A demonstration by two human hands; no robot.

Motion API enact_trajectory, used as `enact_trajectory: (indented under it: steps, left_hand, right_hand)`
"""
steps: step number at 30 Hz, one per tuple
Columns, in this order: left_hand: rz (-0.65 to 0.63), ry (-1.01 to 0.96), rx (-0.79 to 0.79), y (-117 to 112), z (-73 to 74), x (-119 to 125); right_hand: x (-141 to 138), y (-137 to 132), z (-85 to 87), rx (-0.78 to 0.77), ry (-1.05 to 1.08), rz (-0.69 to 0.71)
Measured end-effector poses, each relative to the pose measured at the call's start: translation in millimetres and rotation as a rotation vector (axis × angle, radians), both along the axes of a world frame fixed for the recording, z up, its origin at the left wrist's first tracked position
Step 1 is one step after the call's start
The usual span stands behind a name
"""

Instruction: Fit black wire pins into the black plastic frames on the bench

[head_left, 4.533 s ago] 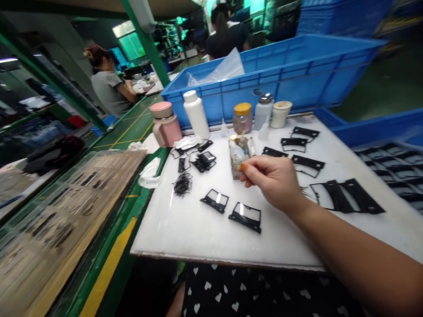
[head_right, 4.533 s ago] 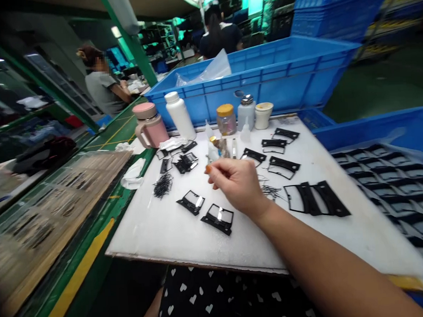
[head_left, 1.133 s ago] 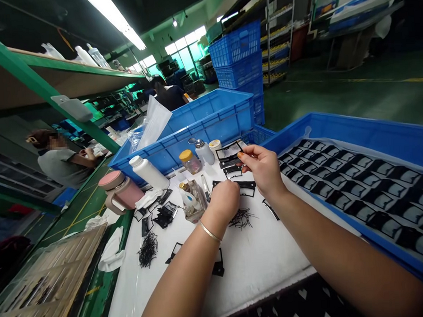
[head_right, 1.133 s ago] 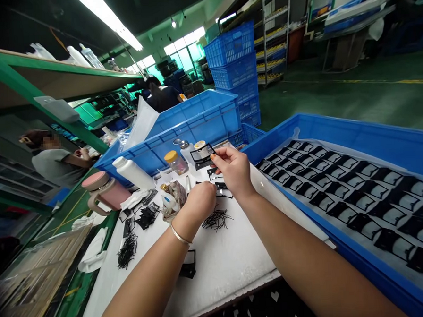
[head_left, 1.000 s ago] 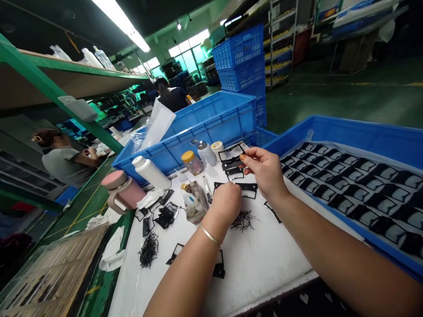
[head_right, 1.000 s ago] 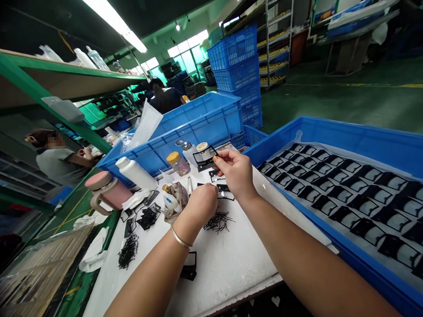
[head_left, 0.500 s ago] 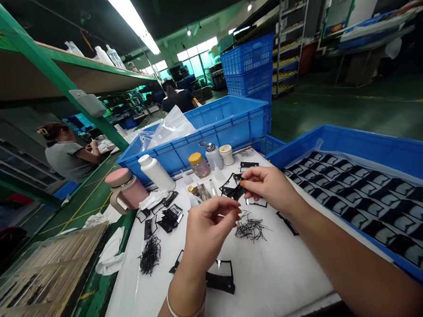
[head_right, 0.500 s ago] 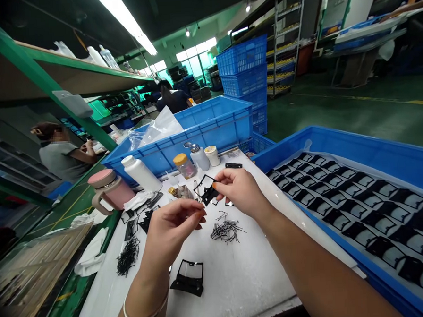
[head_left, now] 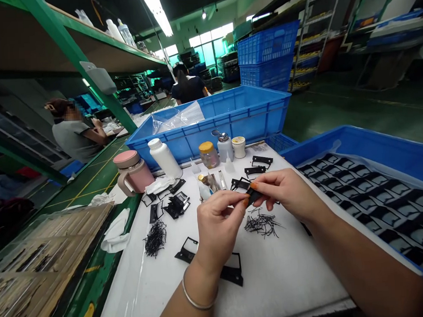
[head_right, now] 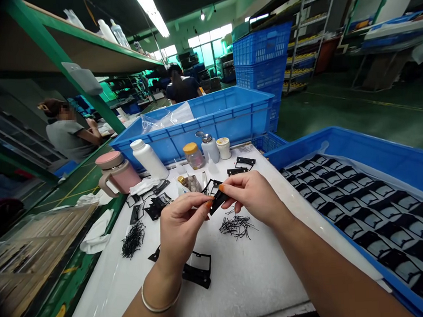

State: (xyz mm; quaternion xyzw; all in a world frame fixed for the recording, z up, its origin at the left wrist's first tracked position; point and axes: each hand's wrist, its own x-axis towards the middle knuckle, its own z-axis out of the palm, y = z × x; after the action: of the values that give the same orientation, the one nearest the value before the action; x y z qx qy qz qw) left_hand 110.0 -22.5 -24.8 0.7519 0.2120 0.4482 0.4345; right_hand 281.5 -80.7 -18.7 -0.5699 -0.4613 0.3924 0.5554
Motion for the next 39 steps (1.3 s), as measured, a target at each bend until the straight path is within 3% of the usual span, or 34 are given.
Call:
enact_trajectory:
  steps: [7,17,24,32,35,39]
  left_hand:
    - [0.141,-0.003,0.034,1,-8.2,1]
    - [0.090,-0.010,0.113,5,-5.5,0]
    - [0.064,-0.042,-0.041,6,-7.5,0]
    - [-0.018,-0.122,-0.341,2,-0.3,4]
    - [0.006,-0.128,-0.256,4,-1.4,4]
    - [0.102,-0.079,0.082,9,-4.7,0]
  right_hand:
    - [-7,0,-1.7,-0.037,0.006,0.022]
    - [-14,-5,3.6,-0.013,-0.149,-0.039]
    - [-14,-6,4.2,-0.002,-0.176,-0.050]
    - [-14,-5,4.6,0.003,-0.162,-0.043]
    - [-14,-5,5.4,0.013,-0.146,-0.040]
    - [-15,-5,6.3,0.023,-0.079,0.000]
